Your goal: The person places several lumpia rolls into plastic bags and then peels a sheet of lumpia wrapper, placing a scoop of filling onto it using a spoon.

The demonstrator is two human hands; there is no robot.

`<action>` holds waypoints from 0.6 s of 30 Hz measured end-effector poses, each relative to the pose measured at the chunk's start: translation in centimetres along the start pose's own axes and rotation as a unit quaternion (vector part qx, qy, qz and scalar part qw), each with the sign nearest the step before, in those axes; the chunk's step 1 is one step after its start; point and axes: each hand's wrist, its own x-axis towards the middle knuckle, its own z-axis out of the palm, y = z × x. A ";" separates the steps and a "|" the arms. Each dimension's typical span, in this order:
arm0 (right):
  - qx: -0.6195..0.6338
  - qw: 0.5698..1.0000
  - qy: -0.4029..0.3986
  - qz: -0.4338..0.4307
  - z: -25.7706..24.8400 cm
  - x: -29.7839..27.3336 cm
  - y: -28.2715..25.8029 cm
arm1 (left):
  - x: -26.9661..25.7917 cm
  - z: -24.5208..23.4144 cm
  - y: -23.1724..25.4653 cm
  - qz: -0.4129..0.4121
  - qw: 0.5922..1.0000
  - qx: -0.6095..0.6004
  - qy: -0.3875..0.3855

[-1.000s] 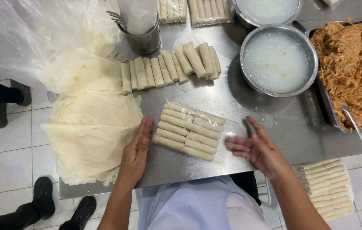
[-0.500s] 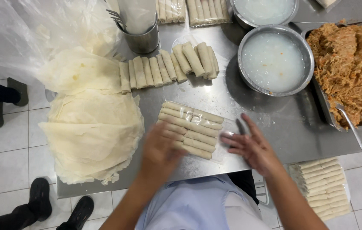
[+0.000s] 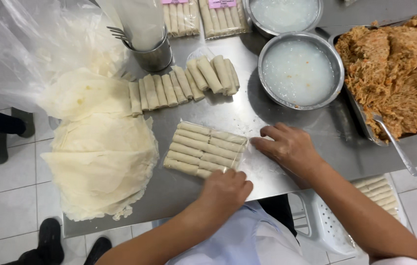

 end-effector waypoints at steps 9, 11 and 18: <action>0.239 0.967 0.086 -0.018 -9.7 5.6 -2.4 | 1.6 -15.0 -6.5 -0.134 0.971 -0.154 0.125; 0.281 0.958 0.042 0.021 -11.5 4.9 -3.1 | 3.5 -15.3 -6.1 -0.080 0.957 -0.199 0.197; 0.325 0.940 0.052 0.088 -15.3 -1.2 -5.0 | 5.1 -14.2 -3.2 0.042 0.953 -0.293 0.058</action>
